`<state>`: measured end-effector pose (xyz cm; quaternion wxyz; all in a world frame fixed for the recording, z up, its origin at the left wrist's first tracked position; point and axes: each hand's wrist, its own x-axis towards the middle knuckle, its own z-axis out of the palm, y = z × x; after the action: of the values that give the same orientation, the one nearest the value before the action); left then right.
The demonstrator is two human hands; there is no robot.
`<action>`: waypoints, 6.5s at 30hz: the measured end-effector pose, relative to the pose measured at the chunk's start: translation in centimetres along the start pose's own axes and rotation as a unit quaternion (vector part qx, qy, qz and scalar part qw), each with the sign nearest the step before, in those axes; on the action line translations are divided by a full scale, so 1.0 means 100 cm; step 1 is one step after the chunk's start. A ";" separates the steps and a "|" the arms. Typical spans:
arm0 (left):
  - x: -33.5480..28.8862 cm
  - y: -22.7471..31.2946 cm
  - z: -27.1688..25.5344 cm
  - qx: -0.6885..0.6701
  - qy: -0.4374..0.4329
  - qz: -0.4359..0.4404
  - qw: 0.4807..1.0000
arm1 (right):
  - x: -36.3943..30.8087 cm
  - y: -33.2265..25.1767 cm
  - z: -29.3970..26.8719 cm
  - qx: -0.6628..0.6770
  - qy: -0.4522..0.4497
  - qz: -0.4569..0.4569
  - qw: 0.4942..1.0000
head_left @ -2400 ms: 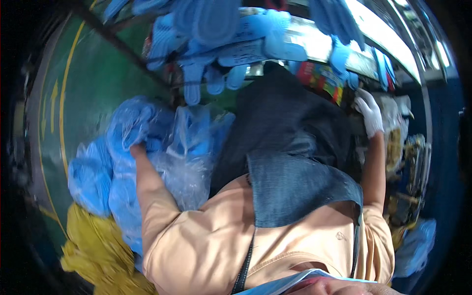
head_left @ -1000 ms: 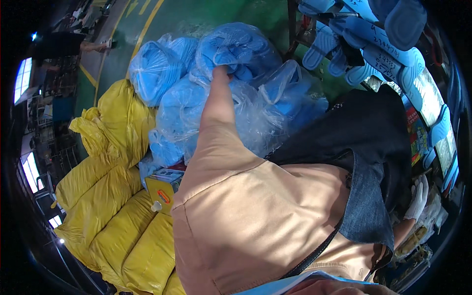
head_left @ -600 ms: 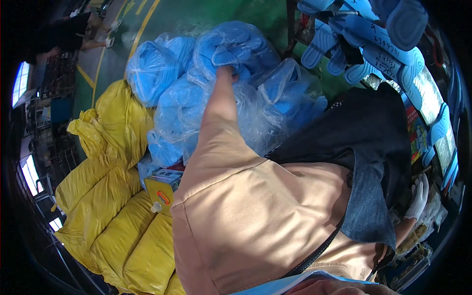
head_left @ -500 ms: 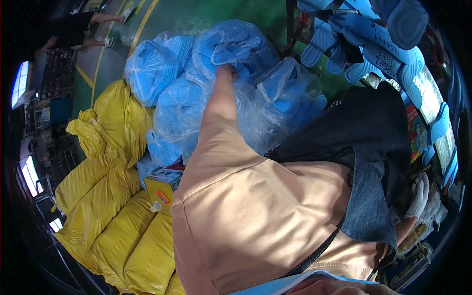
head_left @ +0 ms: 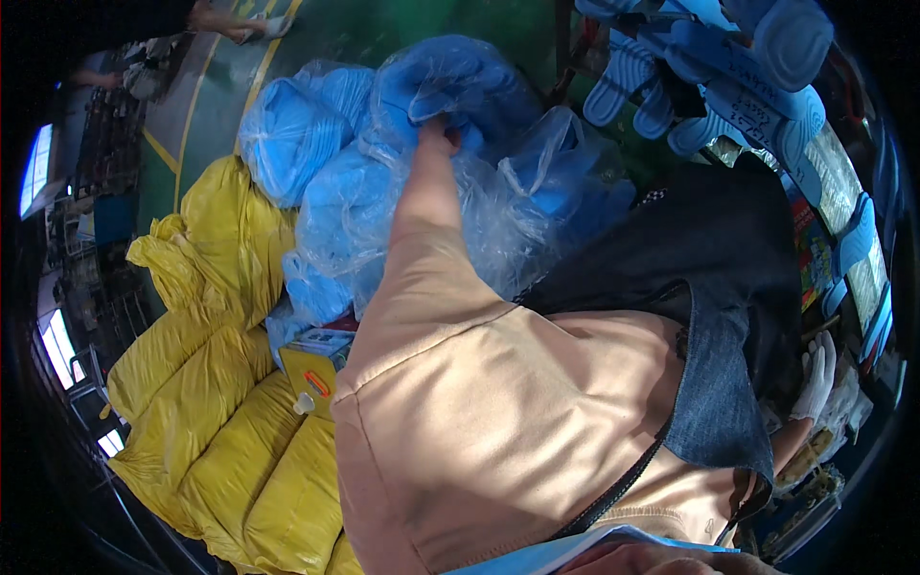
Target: The person picks up blue insoles from a plastic bag and places them onto a metal rack. They handle the insoles one by one, briefly inspecting them before stacking them on the rack.
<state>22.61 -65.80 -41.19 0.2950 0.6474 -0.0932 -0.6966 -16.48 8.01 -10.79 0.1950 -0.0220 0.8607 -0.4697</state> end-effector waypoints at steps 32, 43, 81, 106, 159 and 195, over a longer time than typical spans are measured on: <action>-0.457 -0.111 0.064 0.348 -0.661 0.091 0.658 | -0.091 -0.152 0.193 0.498 -0.374 -0.061 0.780; -0.486 -0.066 0.086 0.336 -0.676 0.181 0.631 | -0.019 -0.100 0.075 0.380 -0.053 -0.055 0.922; -0.497 -0.054 0.120 0.435 -0.682 0.172 0.562 | 0.151 -0.048 -0.047 -0.475 0.278 -0.098 0.829; -0.318 -0.054 0.090 0.511 -0.350 0.260 0.741 | 0.080 -0.119 0.055 0.097 -0.011 -0.147 0.984; -0.066 0.003 -0.039 0.903 -0.018 0.391 0.179 | 0.032 -0.057 0.039 -0.095 -0.013 -0.141 0.985; -0.061 0.013 -0.053 0.917 -0.003 0.382 0.111 | 0.016 -0.057 0.049 -0.063 -0.024 -0.099 0.993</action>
<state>28.02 -62.25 -36.10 -0.2949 0.3053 -0.8976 0.1189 -17.02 0.53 -8.97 0.1669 -0.1304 0.8770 -0.4312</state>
